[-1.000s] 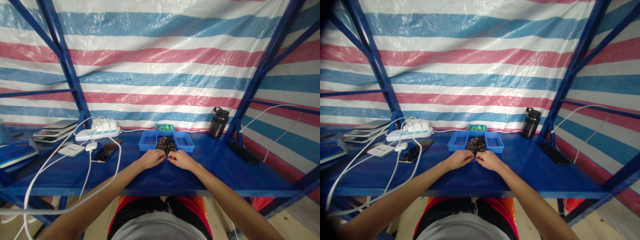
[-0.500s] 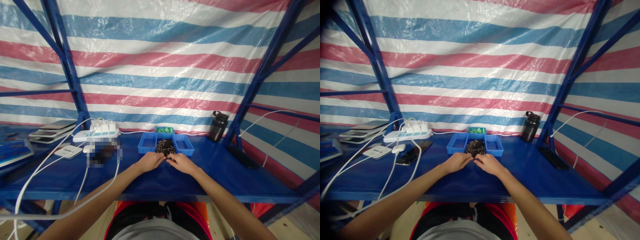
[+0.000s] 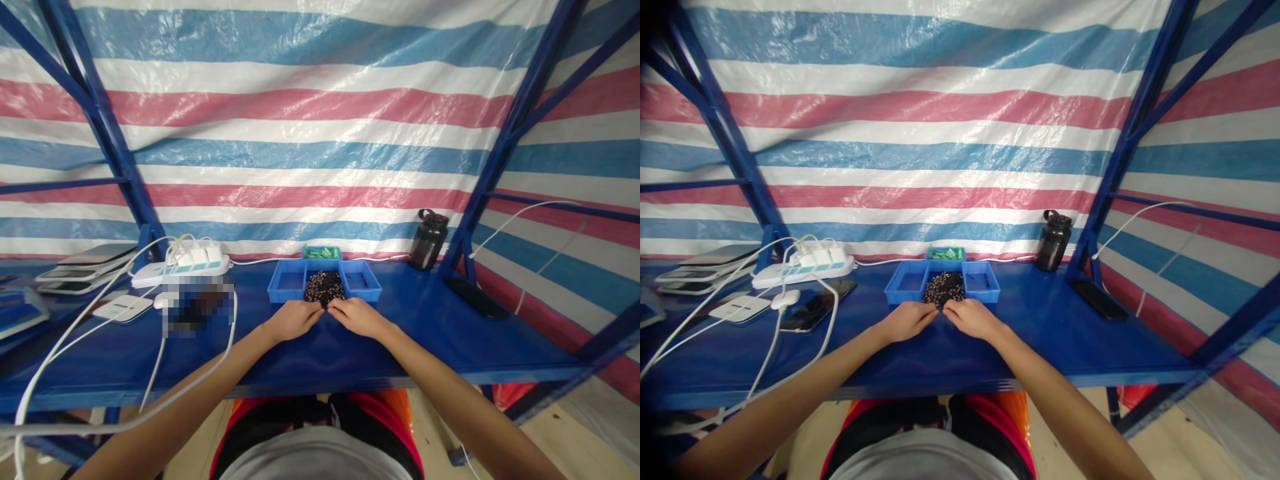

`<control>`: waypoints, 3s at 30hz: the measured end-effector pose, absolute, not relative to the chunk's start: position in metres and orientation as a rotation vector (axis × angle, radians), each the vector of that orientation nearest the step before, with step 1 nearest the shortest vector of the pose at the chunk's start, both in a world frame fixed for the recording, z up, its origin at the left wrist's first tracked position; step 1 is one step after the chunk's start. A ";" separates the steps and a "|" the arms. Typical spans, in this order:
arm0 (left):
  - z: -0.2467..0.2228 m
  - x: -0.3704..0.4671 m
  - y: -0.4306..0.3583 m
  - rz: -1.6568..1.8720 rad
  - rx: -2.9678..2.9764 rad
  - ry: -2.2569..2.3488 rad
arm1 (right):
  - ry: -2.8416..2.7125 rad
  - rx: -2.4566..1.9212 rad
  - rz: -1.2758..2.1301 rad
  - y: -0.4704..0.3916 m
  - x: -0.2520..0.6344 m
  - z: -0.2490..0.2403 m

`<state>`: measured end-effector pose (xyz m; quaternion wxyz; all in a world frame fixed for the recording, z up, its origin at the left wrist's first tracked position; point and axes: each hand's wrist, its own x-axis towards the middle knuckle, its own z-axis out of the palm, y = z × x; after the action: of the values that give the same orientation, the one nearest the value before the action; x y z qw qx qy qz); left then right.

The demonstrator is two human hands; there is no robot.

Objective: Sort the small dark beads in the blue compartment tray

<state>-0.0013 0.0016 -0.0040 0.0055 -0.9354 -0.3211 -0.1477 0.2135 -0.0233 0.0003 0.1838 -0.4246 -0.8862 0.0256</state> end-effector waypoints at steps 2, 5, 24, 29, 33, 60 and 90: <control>-0.005 -0.001 0.002 -0.435 -2.923 -1.007 | -2.486 -1.195 0.085 -0.025 0.214 0.002; -0.006 -0.001 0.003 -0.415 -2.923 -1.013 | -2.477 -1.195 0.095 -0.027 0.213 0.004; -0.001 -0.001 0.002 -0.687 -3.053 -0.747 | -2.579 -1.139 0.079 -0.024 0.208 -0.004; 0.001 -0.001 -0.001 -0.715 -3.119 -0.678 | -2.585 -1.151 0.062 -0.021 0.209 -0.007; 0.001 -0.001 -0.001 -0.692 -3.121 -0.726 | -2.568 -1.168 0.080 -0.021 0.208 -0.006; -0.006 -0.004 0.011 -0.576 -3.068 -0.976 | -2.488 -1.204 0.176 -0.024 0.209 -0.001; -0.009 -0.001 0.006 -0.493 -3.076 -0.878 | -2.447 -1.128 0.055 -0.027 0.207 -0.004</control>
<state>-0.0010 0.0062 -0.0091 -0.0473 -0.9493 -0.2710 -0.1522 0.2075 -0.0271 -0.0036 0.2216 -0.4083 -0.8853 0.0197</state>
